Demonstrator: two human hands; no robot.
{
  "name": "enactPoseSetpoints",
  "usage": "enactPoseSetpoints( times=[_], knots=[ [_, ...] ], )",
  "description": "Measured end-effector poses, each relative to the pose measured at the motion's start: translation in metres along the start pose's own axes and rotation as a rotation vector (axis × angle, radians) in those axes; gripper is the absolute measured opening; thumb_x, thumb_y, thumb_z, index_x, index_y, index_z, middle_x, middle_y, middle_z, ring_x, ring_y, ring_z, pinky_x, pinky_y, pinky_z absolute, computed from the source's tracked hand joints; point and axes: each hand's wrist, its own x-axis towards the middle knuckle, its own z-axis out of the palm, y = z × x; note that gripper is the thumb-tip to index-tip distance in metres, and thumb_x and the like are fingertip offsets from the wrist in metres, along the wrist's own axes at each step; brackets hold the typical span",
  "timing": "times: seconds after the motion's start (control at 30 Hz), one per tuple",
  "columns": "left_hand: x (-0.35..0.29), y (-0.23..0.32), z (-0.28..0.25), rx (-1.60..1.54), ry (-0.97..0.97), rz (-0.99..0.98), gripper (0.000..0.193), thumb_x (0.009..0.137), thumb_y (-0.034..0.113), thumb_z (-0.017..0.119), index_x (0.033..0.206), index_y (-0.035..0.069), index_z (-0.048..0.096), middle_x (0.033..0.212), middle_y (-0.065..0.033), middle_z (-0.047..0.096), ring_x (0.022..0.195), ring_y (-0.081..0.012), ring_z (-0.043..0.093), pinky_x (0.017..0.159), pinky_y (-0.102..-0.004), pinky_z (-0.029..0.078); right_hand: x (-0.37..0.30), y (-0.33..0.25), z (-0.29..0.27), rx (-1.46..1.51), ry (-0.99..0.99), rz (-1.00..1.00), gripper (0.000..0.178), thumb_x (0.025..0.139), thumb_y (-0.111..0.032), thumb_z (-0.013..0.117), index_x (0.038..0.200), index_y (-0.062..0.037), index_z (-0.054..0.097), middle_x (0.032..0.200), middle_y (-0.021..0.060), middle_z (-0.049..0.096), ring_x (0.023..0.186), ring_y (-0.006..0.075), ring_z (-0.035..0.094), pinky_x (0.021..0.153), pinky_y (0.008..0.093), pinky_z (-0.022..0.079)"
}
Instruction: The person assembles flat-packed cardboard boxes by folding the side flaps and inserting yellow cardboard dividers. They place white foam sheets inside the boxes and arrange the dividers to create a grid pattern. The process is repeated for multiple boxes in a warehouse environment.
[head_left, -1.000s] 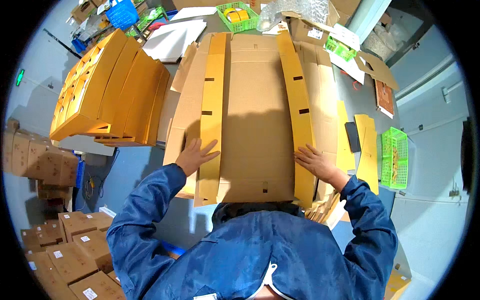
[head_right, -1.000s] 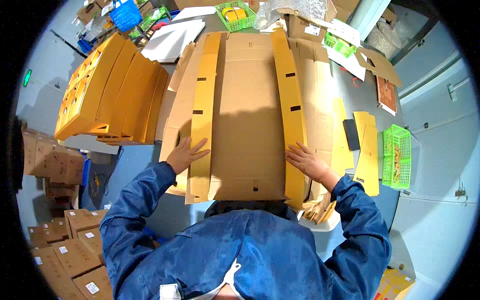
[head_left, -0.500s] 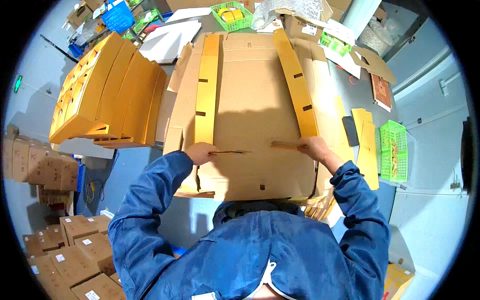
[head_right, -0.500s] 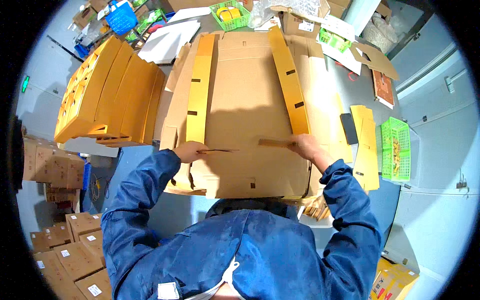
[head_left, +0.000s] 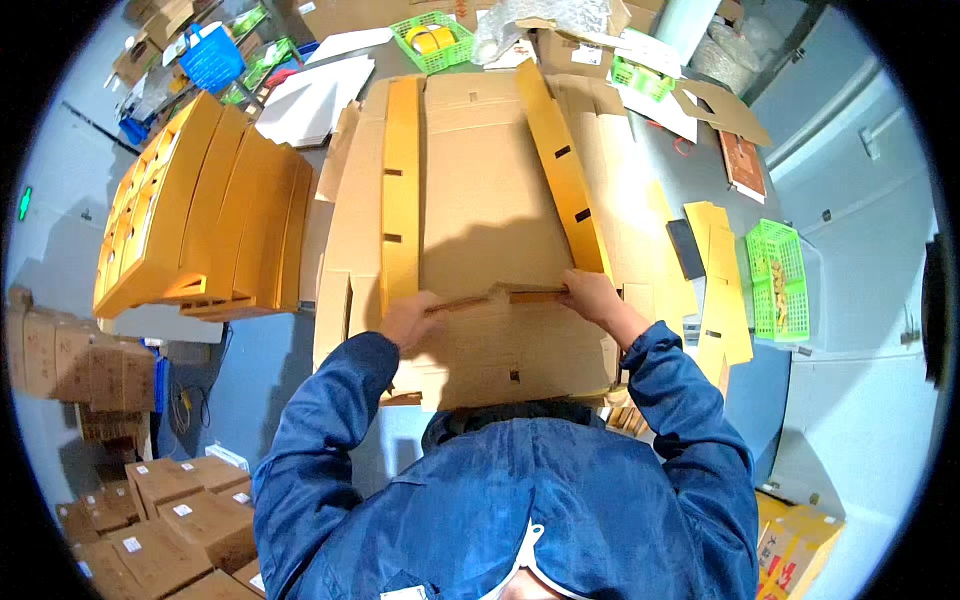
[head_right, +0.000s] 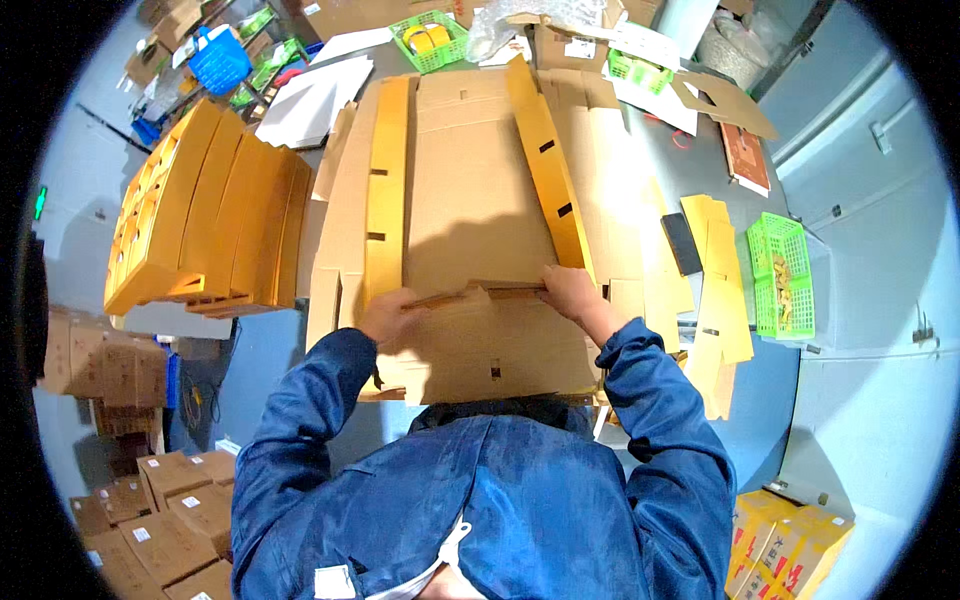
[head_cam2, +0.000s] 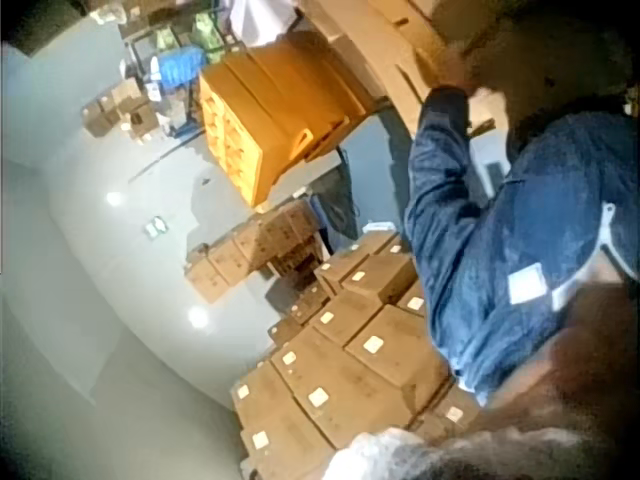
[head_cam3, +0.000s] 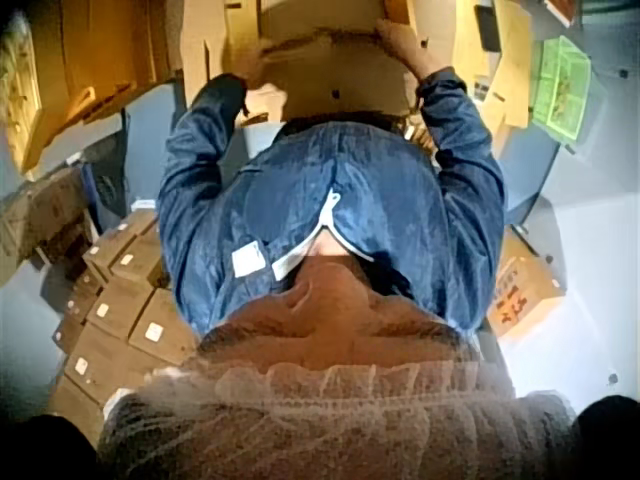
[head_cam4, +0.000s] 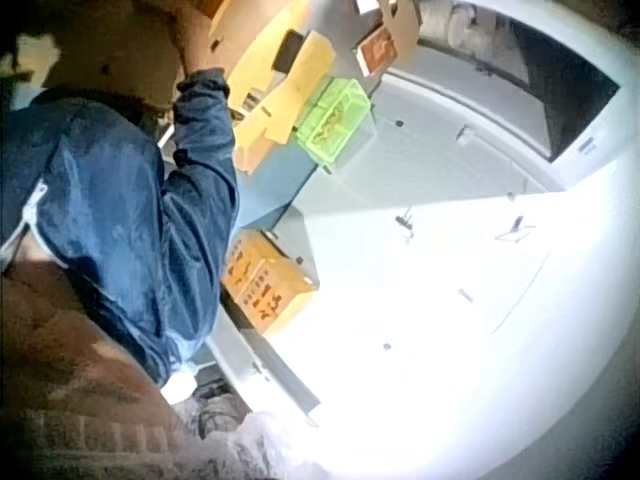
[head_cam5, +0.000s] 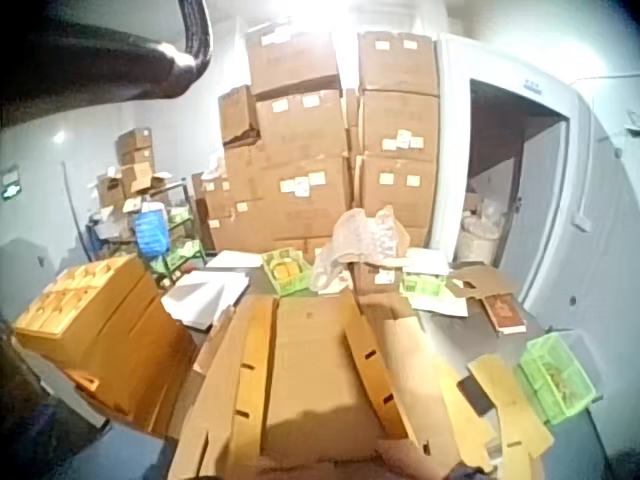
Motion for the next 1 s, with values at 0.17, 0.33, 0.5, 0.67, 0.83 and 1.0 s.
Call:
enactPoseSetpoints(
  times=[0.17, 0.33, 0.5, 0.67, 0.83, 1.0],
  knots=[
    [0.004, 0.001, -0.001, -0.055, 0.015, -0.208, 0.026, 0.081, 0.030, 0.067, 0.093, 0.006, 0.065, 0.083, -0.0154, 0.065, 0.078, -0.0317, 0.063, 0.069, -0.0390, 0.049, 0.020, -0.003, 0.013, -0.213, -0.210, -0.012, 0.031, 0.080, -0.036, 0.063, 0.081, -0.0048, 0.066, 0.082, 0.0169, 0.066, 0.080, 0.0346, 0.064, 0.067, 0.0433, 0.051],
    [0.006, 0.010, 0.009, 0.005, 0.087, -0.017, 0.025, 0.080, 0.028, 0.068, 0.089, 0.005, 0.064, 0.081, -0.0143, 0.063, 0.078, -0.0328, 0.062, 0.068, -0.0389, 0.049, 0.024, 0.000, 0.027, -0.256, -0.161, -0.026, 0.035, 0.080, -0.040, 0.062, 0.078, -0.0052, 0.067, 0.081, 0.0160, 0.066, 0.079, 0.0339, 0.064, 0.066, 0.0433, 0.051],
    [-0.014, 0.024, -0.010, -0.152, 0.104, -0.237, 0.021, 0.081, 0.025, 0.065, 0.091, 0.006, 0.062, 0.085, -0.0148, 0.061, 0.080, -0.0334, 0.060, 0.069, -0.0400, 0.049, 0.021, 0.013, 0.011, -0.095, -0.052, 0.092, 0.037, 0.080, -0.042, 0.062, 0.082, -0.0047, 0.066, 0.082, 0.0148, 0.066, 0.079, 0.0337, 0.064, 0.066, 0.0436, 0.051],
    [0.018, 0.030, 0.040, 0.262, -0.118, 0.175, 0.025, 0.084, 0.027, 0.061, 0.092, 0.004, 0.055, 0.085, -0.0149, 0.061, 0.081, -0.0339, 0.061, 0.069, -0.0428, 0.049, 0.021, -0.007, 0.017, -0.229, -0.035, 0.002, 0.036, 0.081, -0.042, 0.062, 0.079, -0.0059, 0.066, 0.076, 0.0165, 0.066, 0.076, 0.0330, 0.066, 0.066, 0.0420, 0.052],
    [0.034, 0.038, 0.060, 0.358, -0.220, 0.155, 0.032, 0.086, 0.034, 0.057, 0.093, 0.003, 0.054, 0.087, -0.0163, 0.061, 0.082, -0.0339, 0.061, 0.069, -0.0427, 0.051, -0.005, -0.018, -0.018, 0.164, 0.044, -0.175, 0.035, 0.082, -0.028, 0.065, 0.101, -0.0060, 0.046, 0.100, 0.0152, 0.056, 0.080, 0.0391, 0.060, 0.065, 0.0468, 0.049],
    [0.036, 0.047, 0.053, 0.400, -0.284, 0.106, 0.031, 0.085, 0.033, 0.058, 0.093, 0.003, 0.054, 0.087, -0.0160, 0.061, 0.083, -0.0333, 0.062, 0.068, -0.0437, 0.051, -0.017, -0.025, -0.025, 0.146, -0.041, -0.188, 0.028, 0.081, -0.017, 0.059, 0.102, -0.0035, 0.046, 0.099, 0.0177, 0.056, 0.084, 0.0396, 0.060, 0.067, 0.0483, 0.050]
  ],
)
